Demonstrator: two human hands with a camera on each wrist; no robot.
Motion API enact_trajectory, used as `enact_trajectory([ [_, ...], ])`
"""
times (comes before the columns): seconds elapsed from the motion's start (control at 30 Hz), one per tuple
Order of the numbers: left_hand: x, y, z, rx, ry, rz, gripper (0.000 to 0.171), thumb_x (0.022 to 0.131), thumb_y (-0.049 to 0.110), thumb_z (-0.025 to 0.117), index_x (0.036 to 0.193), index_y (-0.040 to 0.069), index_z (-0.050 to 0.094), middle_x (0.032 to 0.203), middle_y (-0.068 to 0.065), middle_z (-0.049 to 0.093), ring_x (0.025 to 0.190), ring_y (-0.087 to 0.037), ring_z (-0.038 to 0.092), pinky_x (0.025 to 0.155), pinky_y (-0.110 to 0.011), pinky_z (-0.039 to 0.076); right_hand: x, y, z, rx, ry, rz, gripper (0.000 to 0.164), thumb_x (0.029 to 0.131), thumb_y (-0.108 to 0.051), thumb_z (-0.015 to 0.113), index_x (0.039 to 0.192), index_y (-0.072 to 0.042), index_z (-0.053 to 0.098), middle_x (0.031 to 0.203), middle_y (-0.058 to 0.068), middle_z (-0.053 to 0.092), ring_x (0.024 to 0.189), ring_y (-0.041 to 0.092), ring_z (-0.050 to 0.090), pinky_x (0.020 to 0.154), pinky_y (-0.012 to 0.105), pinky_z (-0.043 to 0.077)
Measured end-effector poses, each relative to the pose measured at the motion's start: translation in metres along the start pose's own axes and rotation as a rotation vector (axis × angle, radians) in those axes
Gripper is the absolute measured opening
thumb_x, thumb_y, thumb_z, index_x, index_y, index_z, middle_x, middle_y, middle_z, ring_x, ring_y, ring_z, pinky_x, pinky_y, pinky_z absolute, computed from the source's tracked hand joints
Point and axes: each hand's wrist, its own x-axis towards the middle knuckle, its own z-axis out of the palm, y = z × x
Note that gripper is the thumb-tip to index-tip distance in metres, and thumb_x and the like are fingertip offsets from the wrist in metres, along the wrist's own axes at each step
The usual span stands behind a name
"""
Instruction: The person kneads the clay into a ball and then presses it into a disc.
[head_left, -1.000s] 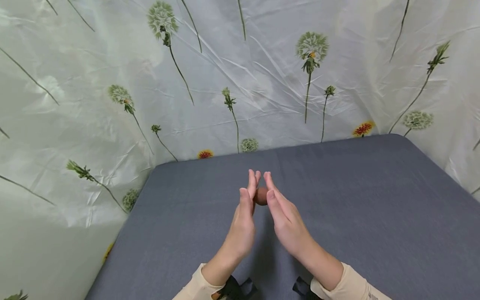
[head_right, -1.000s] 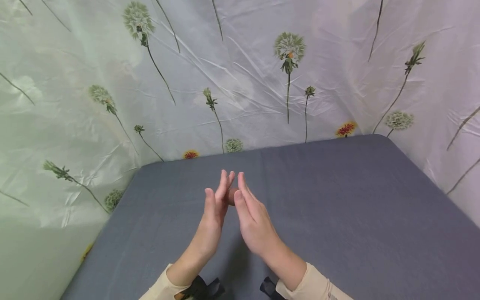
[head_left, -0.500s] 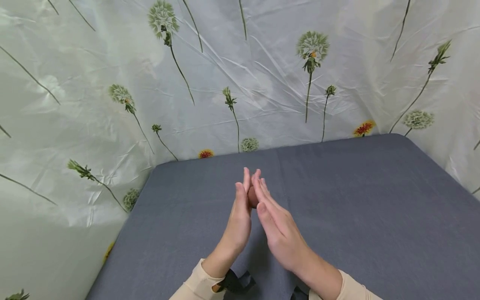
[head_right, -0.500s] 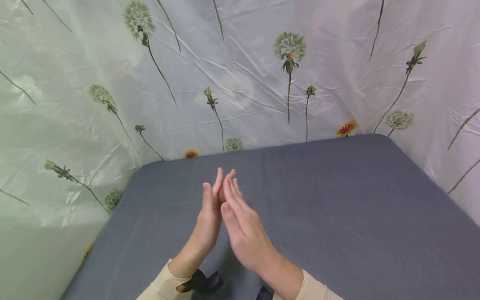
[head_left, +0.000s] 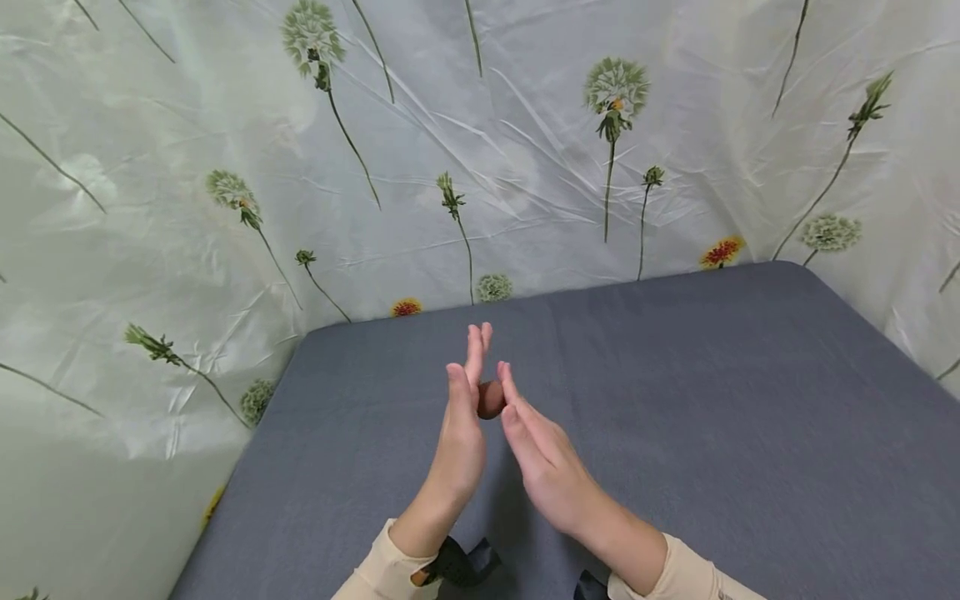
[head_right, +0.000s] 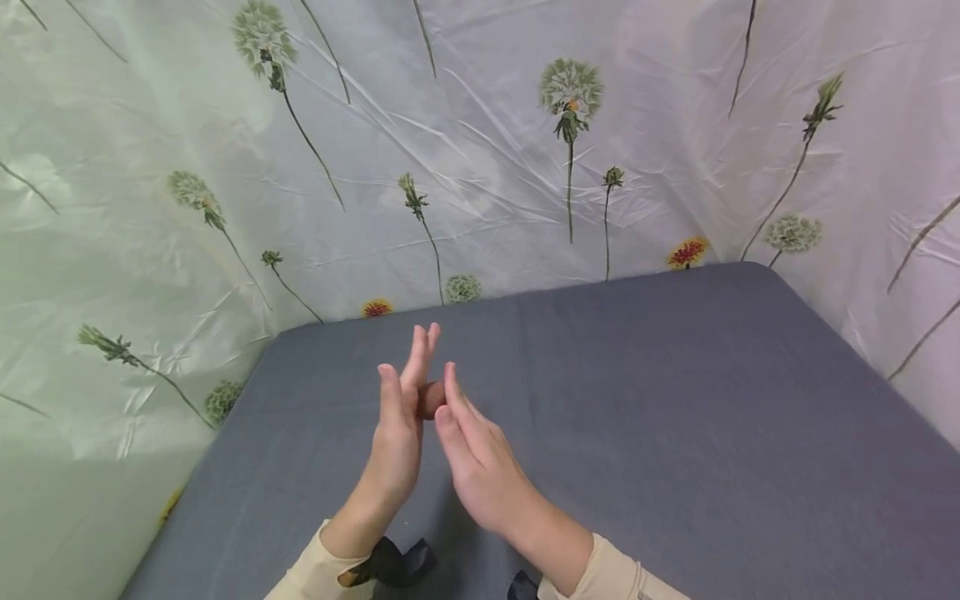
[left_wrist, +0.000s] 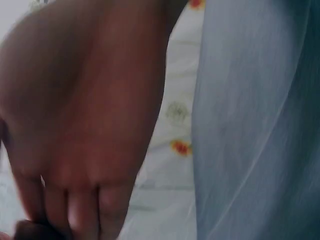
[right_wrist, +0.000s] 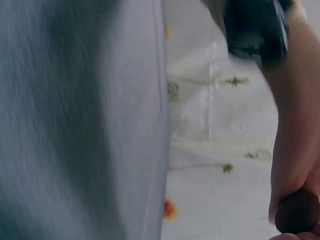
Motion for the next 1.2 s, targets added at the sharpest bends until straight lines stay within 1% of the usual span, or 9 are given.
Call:
enact_trajectory([
  [0.17, 0.008, -0.001, -0.011, -0.052, 0.071, -0.053, 0.077, 0.107, 0.074, -0.001, 0.173, 0.035, 0.007, 0.177, 0.019, 0.023, 0.123, -0.012, 0.067, 0.125, -0.045, 0.036, -0.009, -0.008, 0.01, 0.007, -0.024, -0.096, 0.054, 0.12, -0.019, 0.029, 0.172, -0.009, 0.018, 0.18, 0.001, 0.012, 0.167, 0.026, 0.012, 0.125, 0.011, 0.014],
  [0.33, 0.005, -0.011, 0.001, -0.125, -0.072, -0.091, 0.082, 0.108, 0.072, -0.002, 0.174, 0.023, -0.001, 0.181, 0.005, 0.014, 0.166, -0.019, 0.023, 0.135, -0.054, 0.018, -0.006, -0.012, 0.0, -0.045, 0.063, -0.185, 0.052, 0.119, -0.012, 0.025, 0.17, -0.004, 0.024, 0.18, 0.006, 0.016, 0.168, 0.028, 0.01, 0.129, 0.012, 0.01],
  [0.43, -0.001, -0.012, 0.011, -0.144, -0.162, -0.083, 0.083, 0.108, 0.071, -0.003, 0.173, 0.02, -0.005, 0.182, 0.004, 0.009, 0.169, -0.018, 0.002, 0.136, -0.058, 0.004, 0.0, -0.01, -0.012, -0.038, 0.109, -0.162, 0.052, 0.12, -0.016, 0.019, 0.17, -0.003, 0.022, 0.18, 0.006, 0.015, 0.169, 0.028, 0.009, 0.128, 0.011, 0.01],
  [0.73, -0.006, 0.005, 0.007, -0.109, -0.143, -0.022, 0.081, 0.106, 0.072, -0.008, 0.173, 0.027, 0.0, 0.181, 0.013, 0.005, 0.168, -0.011, -0.006, 0.135, -0.06, -0.001, 0.008, 0.001, -0.018, 0.076, 0.052, -0.018, 0.057, 0.121, -0.031, 0.011, 0.172, -0.006, 0.015, 0.181, 0.006, 0.014, 0.169, 0.027, 0.009, 0.121, 0.005, 0.011],
  [0.77, -0.005, 0.006, 0.004, -0.108, -0.12, -0.016, 0.081, 0.105, 0.073, -0.007, 0.173, 0.029, 0.0, 0.181, 0.014, 0.006, 0.167, -0.008, -0.002, 0.135, -0.059, 0.001, 0.007, 0.001, -0.015, 0.078, 0.029, -0.015, 0.057, 0.121, -0.031, 0.011, 0.172, -0.007, 0.014, 0.181, 0.006, 0.015, 0.168, 0.026, 0.01, 0.121, 0.004, 0.012],
  [0.87, 0.001, 0.007, -0.006, -0.09, -0.046, -0.009, 0.081, 0.104, 0.076, -0.006, 0.173, 0.033, 0.001, 0.179, 0.02, 0.009, 0.135, -0.008, 0.053, 0.132, -0.056, 0.018, 0.002, -0.002, -0.003, 0.057, -0.033, -0.037, 0.055, 0.121, -0.028, 0.015, 0.172, -0.008, 0.012, 0.18, 0.004, 0.015, 0.167, 0.025, 0.013, 0.122, 0.006, 0.014],
  [1.0, 0.009, 0.001, -0.015, -0.091, 0.007, -0.038, 0.082, 0.104, 0.076, -0.006, 0.173, 0.032, 0.0, 0.179, 0.019, 0.012, 0.114, -0.009, 0.069, 0.127, -0.05, 0.035, -0.006, -0.007, 0.008, 0.021, -0.051, -0.115, 0.053, 0.12, -0.019, 0.021, 0.171, -0.008, 0.017, 0.18, 0.004, 0.013, 0.167, 0.026, 0.013, 0.125, 0.009, 0.014],
  [1.1, 0.01, -0.007, -0.011, -0.106, -0.011, -0.054, 0.082, 0.106, 0.074, -0.004, 0.174, 0.028, 0.0, 0.18, 0.013, 0.014, 0.159, -0.012, 0.036, 0.133, -0.052, 0.025, -0.008, -0.01, 0.008, -0.009, -0.01, -0.151, 0.052, 0.12, -0.016, 0.022, 0.171, -0.008, 0.021, 0.18, 0.004, 0.014, 0.168, 0.026, 0.011, 0.127, 0.01, 0.012],
  [1.2, 0.005, -0.014, 0.001, -0.104, -0.074, -0.056, 0.079, 0.109, 0.069, -0.003, 0.174, 0.023, -0.001, 0.181, 0.007, 0.01, 0.168, -0.019, 0.014, 0.135, -0.057, 0.012, -0.004, -0.01, 0.0, -0.034, 0.06, -0.153, 0.052, 0.12, -0.016, 0.021, 0.17, -0.006, 0.021, 0.18, 0.006, 0.015, 0.168, 0.027, 0.01, 0.128, 0.011, 0.01],
])
